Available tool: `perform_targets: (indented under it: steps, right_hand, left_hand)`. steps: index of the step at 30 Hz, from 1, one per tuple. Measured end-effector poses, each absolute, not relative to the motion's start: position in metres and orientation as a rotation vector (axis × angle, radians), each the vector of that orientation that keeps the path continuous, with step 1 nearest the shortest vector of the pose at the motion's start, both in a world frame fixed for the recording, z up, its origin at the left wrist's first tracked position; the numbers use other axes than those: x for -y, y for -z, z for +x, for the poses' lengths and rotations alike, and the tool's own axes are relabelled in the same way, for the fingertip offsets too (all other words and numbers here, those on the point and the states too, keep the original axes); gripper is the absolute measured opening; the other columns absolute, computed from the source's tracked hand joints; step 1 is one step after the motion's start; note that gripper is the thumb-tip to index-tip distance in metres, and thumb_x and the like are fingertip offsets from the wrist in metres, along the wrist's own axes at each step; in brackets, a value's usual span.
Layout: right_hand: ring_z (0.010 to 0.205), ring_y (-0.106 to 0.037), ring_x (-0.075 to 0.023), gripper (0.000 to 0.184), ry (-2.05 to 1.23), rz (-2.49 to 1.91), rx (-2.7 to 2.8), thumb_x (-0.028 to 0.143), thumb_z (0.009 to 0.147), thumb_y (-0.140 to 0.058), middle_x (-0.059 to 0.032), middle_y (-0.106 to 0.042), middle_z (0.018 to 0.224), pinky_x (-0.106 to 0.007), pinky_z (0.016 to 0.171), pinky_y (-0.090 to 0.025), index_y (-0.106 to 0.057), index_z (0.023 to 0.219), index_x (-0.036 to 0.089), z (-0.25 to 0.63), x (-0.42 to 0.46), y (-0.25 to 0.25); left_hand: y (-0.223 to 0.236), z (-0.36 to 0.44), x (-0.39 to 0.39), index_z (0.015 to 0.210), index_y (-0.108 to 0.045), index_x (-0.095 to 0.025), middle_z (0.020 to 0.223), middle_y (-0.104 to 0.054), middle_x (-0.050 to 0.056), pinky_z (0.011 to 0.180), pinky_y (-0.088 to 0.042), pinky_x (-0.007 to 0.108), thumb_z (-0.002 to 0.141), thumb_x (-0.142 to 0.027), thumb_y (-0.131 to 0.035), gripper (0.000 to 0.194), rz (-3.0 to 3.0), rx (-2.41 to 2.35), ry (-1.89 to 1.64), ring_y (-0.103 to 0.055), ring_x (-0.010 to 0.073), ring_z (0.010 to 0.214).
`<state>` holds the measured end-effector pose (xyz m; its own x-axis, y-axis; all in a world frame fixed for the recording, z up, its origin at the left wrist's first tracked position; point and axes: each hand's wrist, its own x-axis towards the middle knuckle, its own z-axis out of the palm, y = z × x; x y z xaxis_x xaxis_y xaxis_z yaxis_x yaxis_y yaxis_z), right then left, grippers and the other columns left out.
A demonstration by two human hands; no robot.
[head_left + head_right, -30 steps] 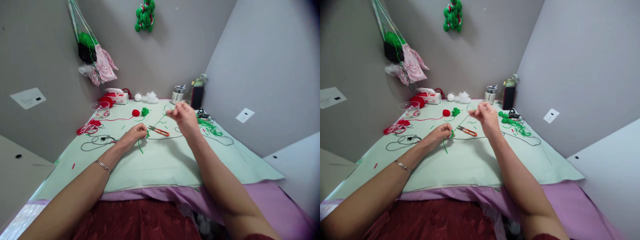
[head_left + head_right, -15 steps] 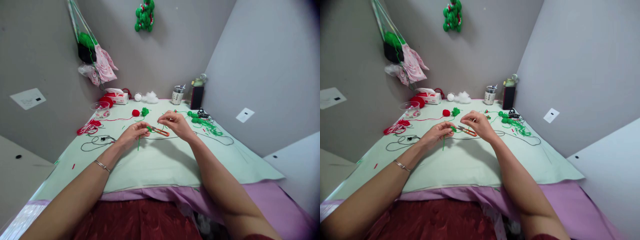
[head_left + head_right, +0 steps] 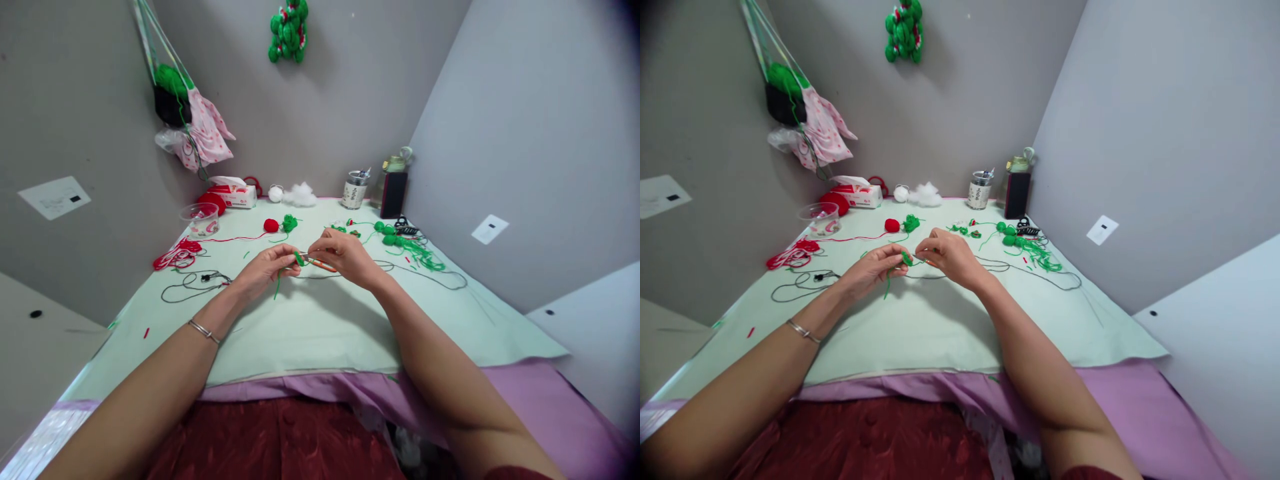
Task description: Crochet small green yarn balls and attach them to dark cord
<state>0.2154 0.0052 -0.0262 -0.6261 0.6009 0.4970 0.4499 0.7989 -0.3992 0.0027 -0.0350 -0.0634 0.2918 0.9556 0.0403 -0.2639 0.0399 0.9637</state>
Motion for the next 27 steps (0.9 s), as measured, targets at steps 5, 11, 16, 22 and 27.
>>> perform_targets:
  steps: [5,11,16,22,27]
  right_hand:
    - [0.069,-0.05,-0.0124,0.014,-0.282,-0.782,2.383,0.018,0.091,-0.062,-0.0007,-0.054,0.076,-0.025,0.066,-0.034,-0.074,0.086,0.023,0.2158,-0.0059,0.0274]
    - [0.068,-0.05,-0.0122,0.014,-0.299,-0.79,2.385,0.017,0.091,-0.062,-0.001,-0.055,0.077,-0.025,0.066,-0.035,-0.074,0.086,0.022,0.2162,-0.0051,0.0262]
    - [0.069,-0.052,-0.0127,0.015,-0.385,-0.771,2.365,0.02,0.092,-0.061,-0.0011,-0.055,0.076,-0.025,0.067,-0.036,-0.075,0.086,0.022,0.2166,-0.0055,0.0259]
    - [0.071,-0.053,-0.0133,0.015,-0.395,-0.757,2.357,0.021,0.092,-0.062,-0.0016,-0.057,0.077,-0.025,0.069,-0.037,-0.075,0.085,0.022,0.2179,-0.0068,0.0248]
    - [0.07,-0.052,-0.0128,0.015,-0.403,-0.75,2.375,0.02,0.092,-0.061,-0.0013,-0.056,0.077,-0.025,0.068,-0.037,-0.075,0.088,0.022,0.2174,-0.0061,0.0263]
  left_hand:
    - [0.0645,0.0018,0.0347,0.092,-0.068,-0.015,0.083,-0.065,0.002,0.079,-0.052,0.026,0.081,-0.032,-0.075,0.022,1.165,-0.782,-1.089,-0.06,0.0116,0.077]
    - [0.0626,0.0018,0.0367,0.092,-0.068,-0.014,0.085,-0.064,0.002,0.078,-0.052,0.026,0.081,-0.031,-0.074,0.02,1.164,-0.776,-1.082,-0.06,0.0112,0.076]
    - [0.0597,0.0013,0.0379,0.092,-0.068,-0.014,0.087,-0.065,0.003,0.076,-0.051,0.025,0.081,-0.029,-0.074,0.02,1.152,-0.752,-1.052,-0.06,0.0106,0.075]
    - [0.0585,0.0006,0.0375,0.092,-0.069,-0.014,0.085,-0.064,0.003,0.074,-0.051,0.023,0.082,-0.03,-0.074,0.02,1.146,-0.745,-1.04,-0.059,0.0099,0.073]
    - [0.059,0.0011,0.0383,0.093,-0.069,-0.014,0.083,-0.064,0.002,0.073,-0.051,0.023,0.081,-0.031,-0.074,0.021,1.153,-0.751,-1.031,-0.06,0.01,0.073]
